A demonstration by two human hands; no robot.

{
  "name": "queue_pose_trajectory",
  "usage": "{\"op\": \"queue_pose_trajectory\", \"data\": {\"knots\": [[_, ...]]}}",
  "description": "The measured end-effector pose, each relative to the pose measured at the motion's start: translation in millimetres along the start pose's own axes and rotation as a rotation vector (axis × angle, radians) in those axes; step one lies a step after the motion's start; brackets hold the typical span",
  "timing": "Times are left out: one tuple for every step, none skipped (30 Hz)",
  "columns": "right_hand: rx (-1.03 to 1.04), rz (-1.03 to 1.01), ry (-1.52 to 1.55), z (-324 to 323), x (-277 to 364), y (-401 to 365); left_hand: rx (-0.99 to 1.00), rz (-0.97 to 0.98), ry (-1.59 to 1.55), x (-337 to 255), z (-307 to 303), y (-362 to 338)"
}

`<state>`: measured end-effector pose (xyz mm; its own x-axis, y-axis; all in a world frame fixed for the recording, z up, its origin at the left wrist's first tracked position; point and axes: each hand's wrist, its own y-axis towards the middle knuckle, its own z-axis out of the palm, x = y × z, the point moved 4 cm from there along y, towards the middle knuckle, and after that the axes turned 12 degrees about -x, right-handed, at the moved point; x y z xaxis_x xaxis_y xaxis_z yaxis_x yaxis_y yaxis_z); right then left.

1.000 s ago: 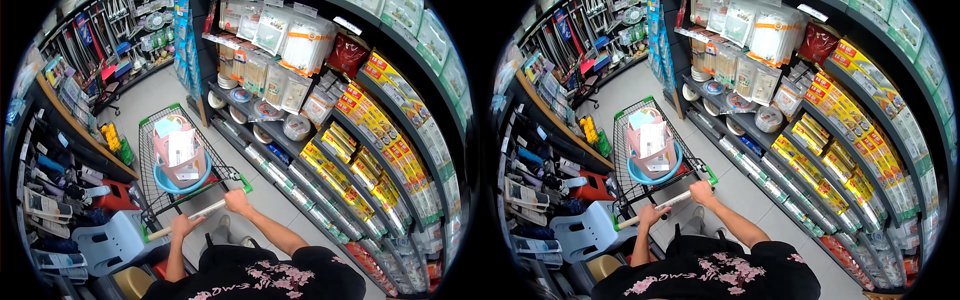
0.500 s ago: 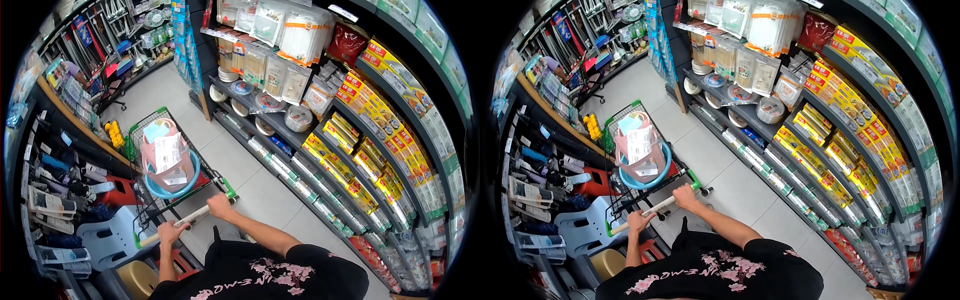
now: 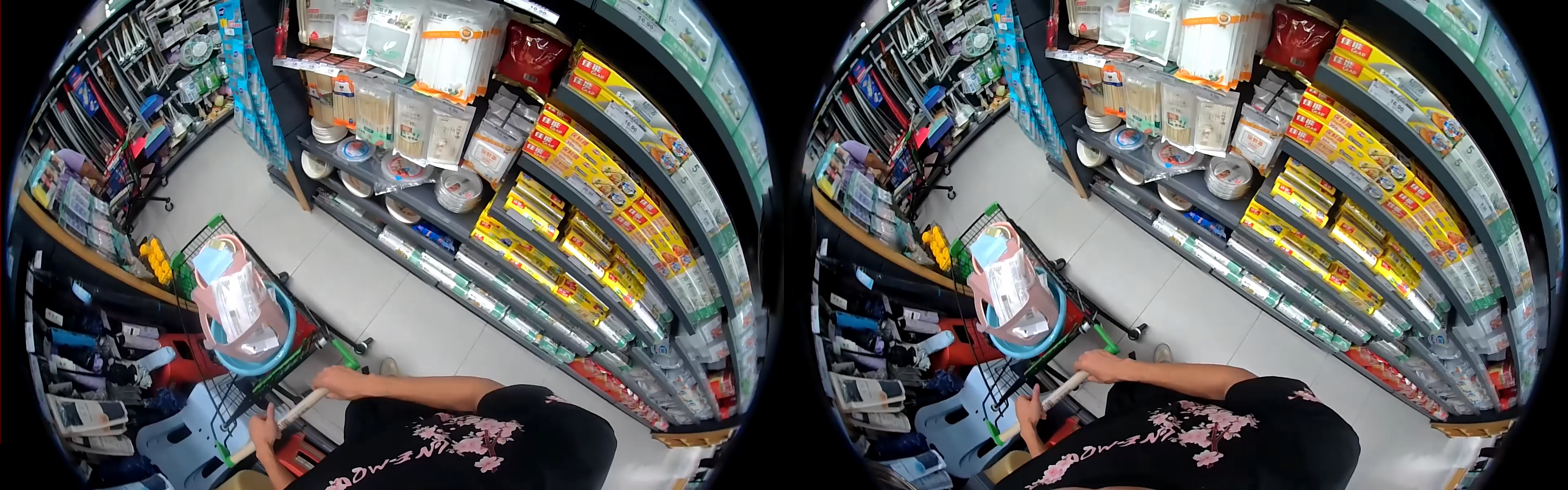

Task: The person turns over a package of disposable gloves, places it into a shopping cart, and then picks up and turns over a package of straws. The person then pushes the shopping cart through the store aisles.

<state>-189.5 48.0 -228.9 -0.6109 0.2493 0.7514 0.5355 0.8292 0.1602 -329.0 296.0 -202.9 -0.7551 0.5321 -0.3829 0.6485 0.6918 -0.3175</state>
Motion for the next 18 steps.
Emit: {"op": "queue_pose_trajectory", "data": {"knots": [[-0.006, 0.005, -0.008, -1, -5, 4, 0.005, -0.014, 0.018, -3, 2, 7], [-0.034, -0.046, 0.092, 0, -4, 6, -0.075, 0.087, 0.119, -8, 1, 11], [-0.056, -0.093, 0.195, -7, 0, 5, -0.064, 0.091, 0.114, -17, 6, 18], [-0.075, -0.040, 0.276, -17, -4, 4, -0.028, 0.069, 0.076, -28, 13, 26], [-0.074, -0.036, 0.278, -23, -3, 4, -0.011, 0.048, 0.045, -34, 13, 32], [-0.132, -0.006, 0.308, -34, -7, 4, 0.055, 0.007, 0.089, -37, 13, 35], [-0.195, 0.022, 0.337, -47, -9, 5, 0.148, 0.034, 0.178, -45, 10, 35], [-0.203, 0.024, 0.336, -58, -10, 5, 0.242, 0.010, 0.252, -52, 7, 35], [-0.225, 0.117, 0.381, -78, -11, 4, 0.338, -0.015, 0.321, -67, 3, 32], [-0.244, 0.210, 0.424, -95, -17, 2, 0.359, -0.049, 0.304, -81, 0, 30], [-0.244, 0.211, 0.418, -109, -23, 2, 0.380, -0.085, 0.288, -94, -5, 28], [-0.325, 0.220, 0.399, -124, -31, 2, 0.420, -0.074, 0.251, -122, -16, 23], [-0.403, 0.231, 0.381, -144, -35, 0, 0.464, -0.064, 0.214, -144, -21, 20], [-0.401, 0.295, 0.378, -163, -44, -2, 0.480, -0.045, 0.125, -149, -13, 26], [-0.400, 0.295, 0.373, -179, -55, -3, 0.492, -0.026, 0.036, -154, -6, 32], [-0.456, 0.353, 0.383, -196, -68, -5, 0.520, 0.030, 0.032, -179, -8, 33], [-0.510, 0.412, 0.394, -213, -81, -9, 0.509, 0.103, 0.045, -209, -9, 32], [-0.570, 0.410, 0.388, -231, -93, -13, 0.513, 0.159, 0.000, -243, -8, 29]]}}
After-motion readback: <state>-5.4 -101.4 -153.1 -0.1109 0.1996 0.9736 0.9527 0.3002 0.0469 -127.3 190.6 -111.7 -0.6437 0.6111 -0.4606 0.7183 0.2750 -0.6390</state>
